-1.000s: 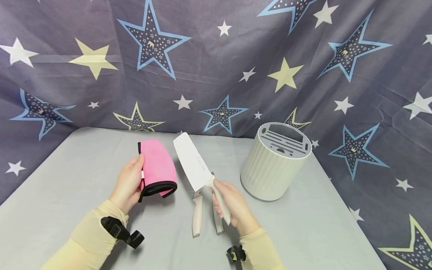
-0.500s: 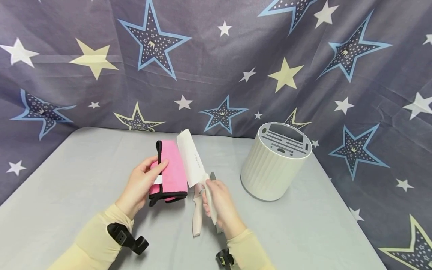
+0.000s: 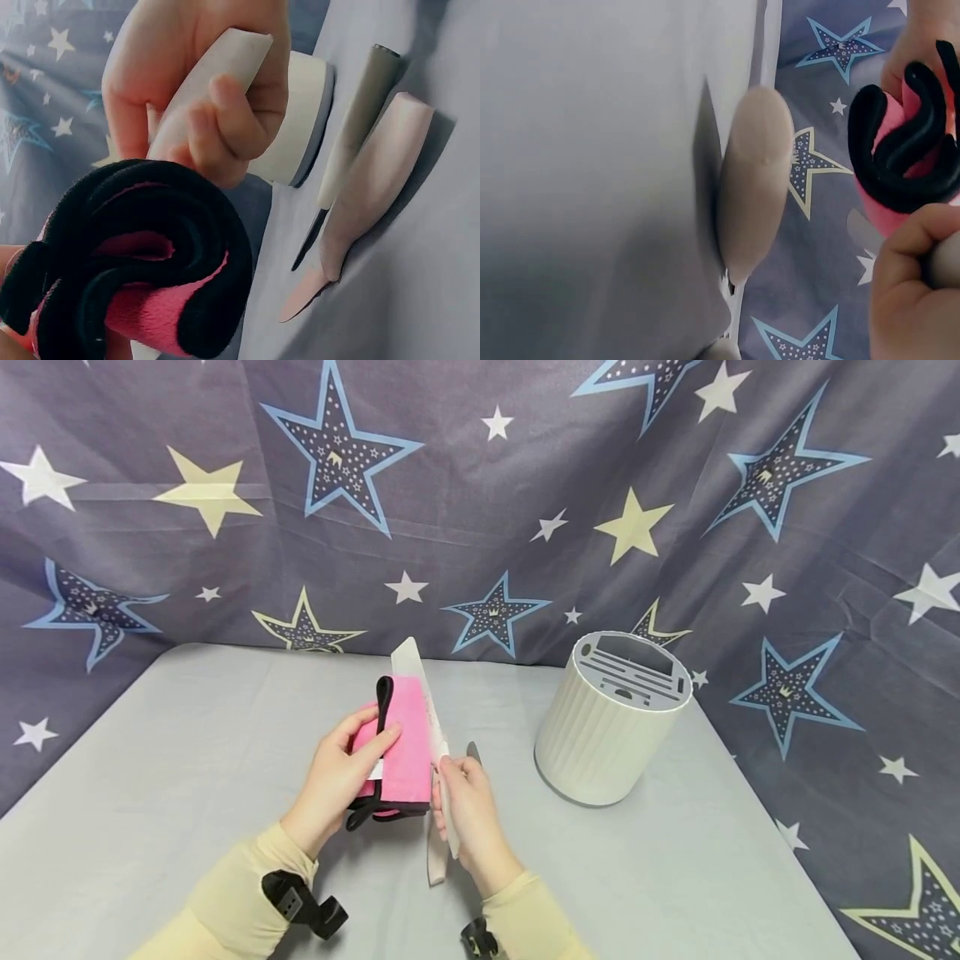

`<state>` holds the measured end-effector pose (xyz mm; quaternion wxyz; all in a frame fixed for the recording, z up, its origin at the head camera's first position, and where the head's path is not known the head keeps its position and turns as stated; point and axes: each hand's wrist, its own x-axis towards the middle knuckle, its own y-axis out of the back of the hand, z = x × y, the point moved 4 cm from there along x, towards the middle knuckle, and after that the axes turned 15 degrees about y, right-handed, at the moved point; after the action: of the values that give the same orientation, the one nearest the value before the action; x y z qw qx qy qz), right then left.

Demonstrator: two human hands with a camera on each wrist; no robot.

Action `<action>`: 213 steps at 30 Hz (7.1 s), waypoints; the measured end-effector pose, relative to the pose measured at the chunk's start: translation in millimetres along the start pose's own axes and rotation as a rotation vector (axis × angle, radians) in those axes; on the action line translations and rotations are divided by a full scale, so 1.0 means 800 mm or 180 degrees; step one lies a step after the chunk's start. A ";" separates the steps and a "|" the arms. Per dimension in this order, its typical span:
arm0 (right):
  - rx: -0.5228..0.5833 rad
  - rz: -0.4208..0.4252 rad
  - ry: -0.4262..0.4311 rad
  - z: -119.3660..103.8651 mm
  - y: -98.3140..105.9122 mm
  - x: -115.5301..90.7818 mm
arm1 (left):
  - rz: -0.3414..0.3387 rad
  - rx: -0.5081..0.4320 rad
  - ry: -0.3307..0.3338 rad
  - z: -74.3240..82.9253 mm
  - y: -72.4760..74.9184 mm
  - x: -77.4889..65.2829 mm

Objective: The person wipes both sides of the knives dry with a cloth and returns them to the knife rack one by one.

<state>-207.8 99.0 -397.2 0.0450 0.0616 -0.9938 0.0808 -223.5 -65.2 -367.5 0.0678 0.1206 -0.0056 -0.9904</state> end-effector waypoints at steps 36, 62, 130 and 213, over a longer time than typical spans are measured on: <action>-0.0015 0.0594 0.0210 -0.009 -0.013 -0.011 | 0.0464 0.0466 -0.0680 0.002 -0.023 -0.041; 0.0404 0.0832 0.0158 -0.007 -0.004 0.003 | 0.0148 0.0390 -0.0622 -0.017 -0.039 -0.068; 0.0261 0.0525 0.0110 -0.011 -0.016 -0.007 | 0.0433 -0.0179 -0.0486 -0.017 -0.032 -0.036; -0.0361 0.0963 0.0522 -0.012 0.027 0.023 | 0.0076 -0.0964 -0.0156 -0.011 -0.022 -0.066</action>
<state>-228.1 119.7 -389.3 0.1166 -0.0982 -0.9877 0.0353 -173.3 -40.2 -363.7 0.0969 0.0846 0.1407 -0.9817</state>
